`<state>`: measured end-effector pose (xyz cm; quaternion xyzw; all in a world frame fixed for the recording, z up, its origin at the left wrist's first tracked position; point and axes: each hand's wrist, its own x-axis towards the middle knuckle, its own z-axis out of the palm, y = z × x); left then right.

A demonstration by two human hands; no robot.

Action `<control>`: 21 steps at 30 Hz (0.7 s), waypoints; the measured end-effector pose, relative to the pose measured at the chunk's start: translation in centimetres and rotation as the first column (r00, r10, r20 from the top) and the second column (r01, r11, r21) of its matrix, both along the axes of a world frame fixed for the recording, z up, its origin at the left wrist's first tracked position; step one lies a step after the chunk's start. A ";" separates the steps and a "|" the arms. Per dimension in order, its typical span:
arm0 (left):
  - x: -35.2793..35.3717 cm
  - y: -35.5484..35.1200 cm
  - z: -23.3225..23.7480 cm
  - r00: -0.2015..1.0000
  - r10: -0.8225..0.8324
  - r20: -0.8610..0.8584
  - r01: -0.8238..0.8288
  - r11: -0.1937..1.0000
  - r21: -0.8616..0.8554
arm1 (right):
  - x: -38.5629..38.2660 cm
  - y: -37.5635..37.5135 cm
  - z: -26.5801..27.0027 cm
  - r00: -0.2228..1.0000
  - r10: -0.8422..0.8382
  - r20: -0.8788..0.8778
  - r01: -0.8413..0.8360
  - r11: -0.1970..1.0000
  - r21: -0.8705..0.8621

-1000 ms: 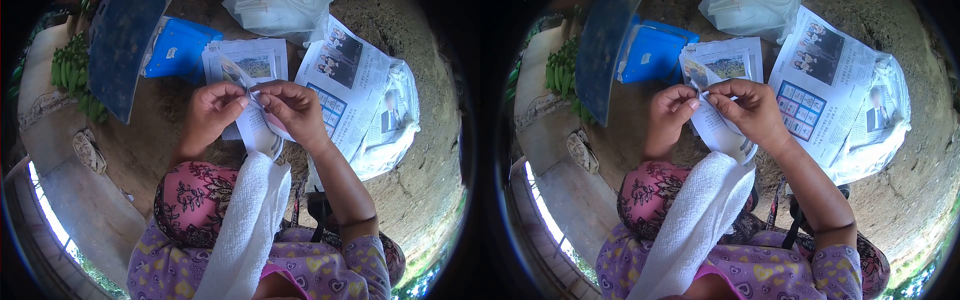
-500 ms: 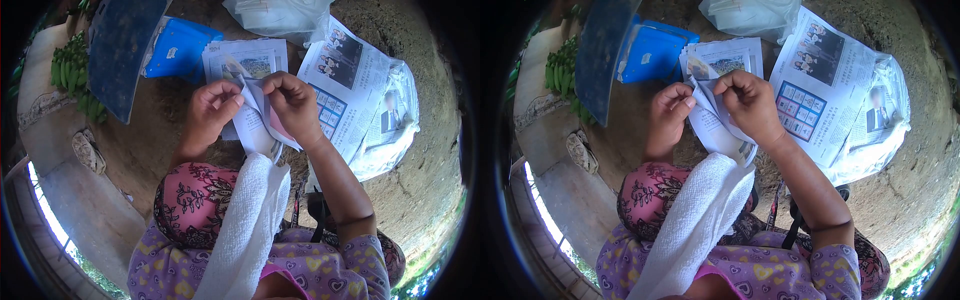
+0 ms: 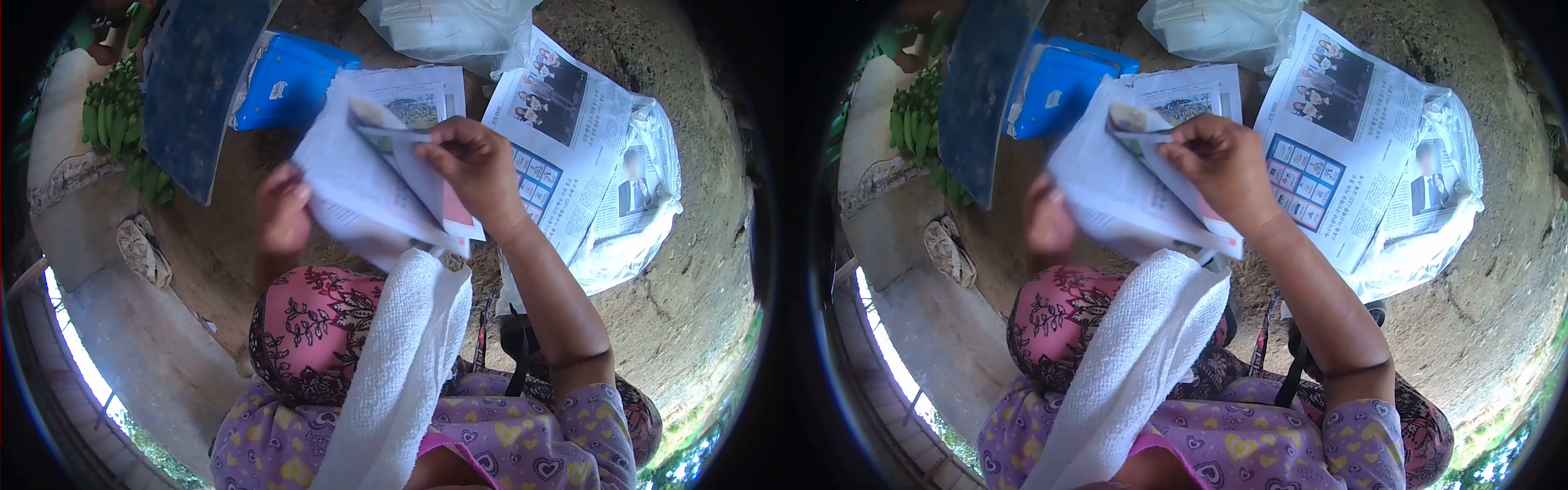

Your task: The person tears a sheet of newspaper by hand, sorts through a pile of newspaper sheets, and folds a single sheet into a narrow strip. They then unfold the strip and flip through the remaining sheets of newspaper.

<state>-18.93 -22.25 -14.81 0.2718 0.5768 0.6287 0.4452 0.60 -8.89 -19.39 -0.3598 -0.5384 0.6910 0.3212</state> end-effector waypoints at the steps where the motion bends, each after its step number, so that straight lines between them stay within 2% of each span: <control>1: -0.2 -1.0 0.5 0.998 0.058 -0.009 -0.058 0.998 0.008 | -0.4 -0.3 0.2 0.999 0.044 -0.012 -0.044 0.999 -0.014; 2: -0.5 -2.1 1.2 0.997 0.077 -0.009 -0.078 0.997 -0.025 | -1.1 -0.9 0.0 0.997 0.074 -0.035 -0.074 0.997 0.008; 4: -1.4 -4.5 2.7 0.993 0.121 -0.014 -0.122 0.989 -0.088 | -2.3 -2.1 0.4 0.960 0.250 -0.122 -0.266 0.955 -0.133; 6: -2.5 -6.0 3.7 0.986 0.168 -0.022 -0.169 0.974 -0.152 | -3.5 -2.9 2.1 0.900 0.328 -0.287 -0.413 0.852 -0.321; 7: -2.9 -6.0 4.7 0.994 0.112 -0.013 -0.113 0.985 -0.131 | -3.8 -3.1 2.6 0.860 0.350 -0.372 -0.488 0.777 -0.398; 9: -3.6 -5.8 6.9 1.000 0.000 -0.004 -0.001 0.997 -0.083 | -4.2 -2.9 2.4 0.864 0.217 -0.455 -0.451 0.735 -0.506; 11: -3.1 -5.3 6.5 0.985 0.155 -0.074 -0.163 0.980 -0.113 | -4.5 -1.8 1.2 0.854 0.066 -0.516 -0.417 0.680 -0.603; 12: -2.6 -4.6 5.9 0.968 0.229 -0.107 -0.241 0.962 -0.126 | -4.4 -0.8 0.1 0.905 0.072 -0.420 -0.343 0.710 -0.616; 14: -1.9 -2.2 3.2 0.977 0.198 -0.084 -0.209 0.968 -0.141 | -3.9 1.0 -2.4 0.979 0.035 -0.200 -0.142 0.822 -0.551; 16: -1.2 1.0 -0.6 0.995 0.097 -0.011 -0.096 0.955 -0.280 | -3.5 2.5 -5.6 1.000 -0.005 0.005 0.007 0.854 -0.520; 17: -0.5 2.8 -2.0 0.993 -0.061 -0.106 0.026 0.952 -0.305 | -3.4 3.0 -7.7 0.999 -0.009 0.050 0.032 0.873 -0.487; 18: -0.3 3.8 -4.0 0.985 -0.121 -0.123 0.061 0.911 -0.408 | -3.3 3.3 -10.0 0.995 -0.014 0.094 0.056 0.889 -0.454; 19: 0.2 4.9 -5.7 0.984 -0.175 -0.039 0.149 0.922 -0.358 | -3.2 3.7 -11.3 0.990 -0.025 0.139 0.081 0.904 -0.419; 21: 0.3 5.9 -9.0 0.975 -0.218 -0.045 0.180 0.892 -0.414 | -3.0 4.8 -11.8 0.930 0.060 0.363 0.038 0.965 -0.258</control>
